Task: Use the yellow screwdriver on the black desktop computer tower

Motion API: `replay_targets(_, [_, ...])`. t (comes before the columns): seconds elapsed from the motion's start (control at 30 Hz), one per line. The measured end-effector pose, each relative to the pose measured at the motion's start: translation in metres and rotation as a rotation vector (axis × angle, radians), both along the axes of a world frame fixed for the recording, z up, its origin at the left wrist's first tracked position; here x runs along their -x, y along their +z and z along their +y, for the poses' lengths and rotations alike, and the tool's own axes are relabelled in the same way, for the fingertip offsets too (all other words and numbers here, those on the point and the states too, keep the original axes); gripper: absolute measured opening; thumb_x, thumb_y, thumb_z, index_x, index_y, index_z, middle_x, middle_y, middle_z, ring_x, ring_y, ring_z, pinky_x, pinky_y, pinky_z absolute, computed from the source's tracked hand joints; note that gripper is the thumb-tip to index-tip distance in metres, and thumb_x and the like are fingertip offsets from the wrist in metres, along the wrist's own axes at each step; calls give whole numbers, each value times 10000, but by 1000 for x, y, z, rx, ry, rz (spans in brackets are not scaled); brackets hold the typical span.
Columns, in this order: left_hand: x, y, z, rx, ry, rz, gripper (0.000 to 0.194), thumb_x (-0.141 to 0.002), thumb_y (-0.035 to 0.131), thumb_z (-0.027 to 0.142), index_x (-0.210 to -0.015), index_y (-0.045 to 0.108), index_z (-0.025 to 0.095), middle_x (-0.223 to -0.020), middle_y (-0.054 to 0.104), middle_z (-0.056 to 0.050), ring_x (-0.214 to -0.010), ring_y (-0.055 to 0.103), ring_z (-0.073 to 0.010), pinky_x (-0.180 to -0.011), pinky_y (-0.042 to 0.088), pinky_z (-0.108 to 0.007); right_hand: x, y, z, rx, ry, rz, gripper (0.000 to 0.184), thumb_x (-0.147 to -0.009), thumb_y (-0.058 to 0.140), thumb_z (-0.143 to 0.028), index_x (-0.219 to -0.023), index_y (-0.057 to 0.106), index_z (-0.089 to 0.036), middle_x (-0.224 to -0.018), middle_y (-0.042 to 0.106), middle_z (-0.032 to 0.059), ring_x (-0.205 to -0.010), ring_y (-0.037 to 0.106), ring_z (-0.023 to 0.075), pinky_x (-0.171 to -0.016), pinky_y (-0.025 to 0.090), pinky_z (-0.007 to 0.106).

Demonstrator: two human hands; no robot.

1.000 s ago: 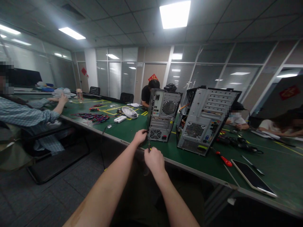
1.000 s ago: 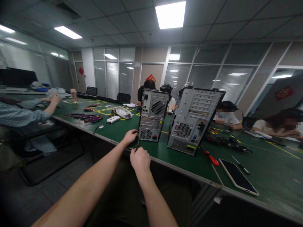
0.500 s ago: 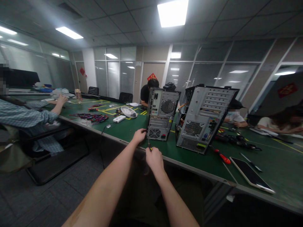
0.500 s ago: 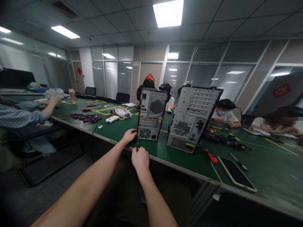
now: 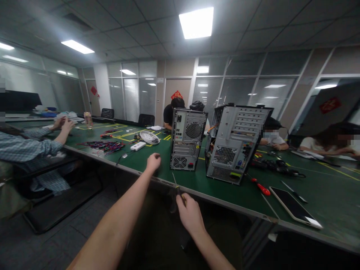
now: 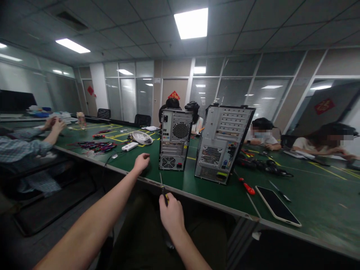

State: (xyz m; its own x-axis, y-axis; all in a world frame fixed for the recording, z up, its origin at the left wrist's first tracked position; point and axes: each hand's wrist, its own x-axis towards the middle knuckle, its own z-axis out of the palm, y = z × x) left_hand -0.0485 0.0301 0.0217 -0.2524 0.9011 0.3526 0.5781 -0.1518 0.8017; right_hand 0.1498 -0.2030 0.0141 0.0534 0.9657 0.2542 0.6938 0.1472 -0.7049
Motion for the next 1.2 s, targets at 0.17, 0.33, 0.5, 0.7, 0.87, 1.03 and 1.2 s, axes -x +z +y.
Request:
replay_targets(0.17, [44,-2,8,123,141,219,320,-816,584,106,-1117,691,123,-1195,690,-171,-1143,636,-258,-1001,461,-321,-23,-48,-44,-8,126,186,342,-976,433,-465,-877,653,-222,-692,664,4,-630,634,167,-579,400,216])
replay_targets(0.33, [51,2,18,222,106,394,342,-796,670,181,-1136,695,146,-1184,699,-159,-1126,646,-250,-964,471,-282,-39,-84,-64,-58,126,240,373,-962,437,-517,-991,663,-222,-813,702,60,-729,678,211,-663,480,237])
replay_targets(0.5, [44,3,23,265,68,454,215,-799,693,269,-999,750,217,-1065,746,-104,-1017,682,-217,-880,491,-250,-44,-89,-65,-56,133,233,401,-966,423,-522,-1034,670,-214,-882,711,84,-792,687,226,-708,497,252])
replay_targets(0.7, [38,3,16,217,93,391,117,-809,663,222,-892,742,201,-1012,753,-109,-963,686,-218,-843,492,-268,-46,-86,-64,-36,134,257,398,-960,441,-517,-1025,677,-203,-848,711,75,-760,680,218,-660,485,241])
replay_targets(0.87, [5,-3,-18,40,-62,20,173,-873,560,252,-962,695,190,-843,761,-52,-799,703,-160,-772,513,-244,-53,-81,-58,-61,114,300,397,-964,447,-500,-1066,668,-187,-861,709,68,-733,669,200,-675,484,237])
replay_targets(1.03, [-57,-9,-66,-9,-458,-305,224,-837,613,340,-941,675,152,-843,758,-83,-758,699,-161,-659,509,-238,-61,-82,-49,-113,-14,280,405,-932,496,-517,-1052,668,-170,-832,711,64,-735,678,198,-679,500,237])
replay_targets(1.2, [-105,-1,-77,38,-718,-514,271,-754,738,342,-895,682,117,-801,746,-94,-701,678,-144,-607,479,-223,-68,-82,-47,-203,-119,232,396,-898,553,-497,-1062,660,-153,-902,726,87,-823,696,217,-726,519,255])
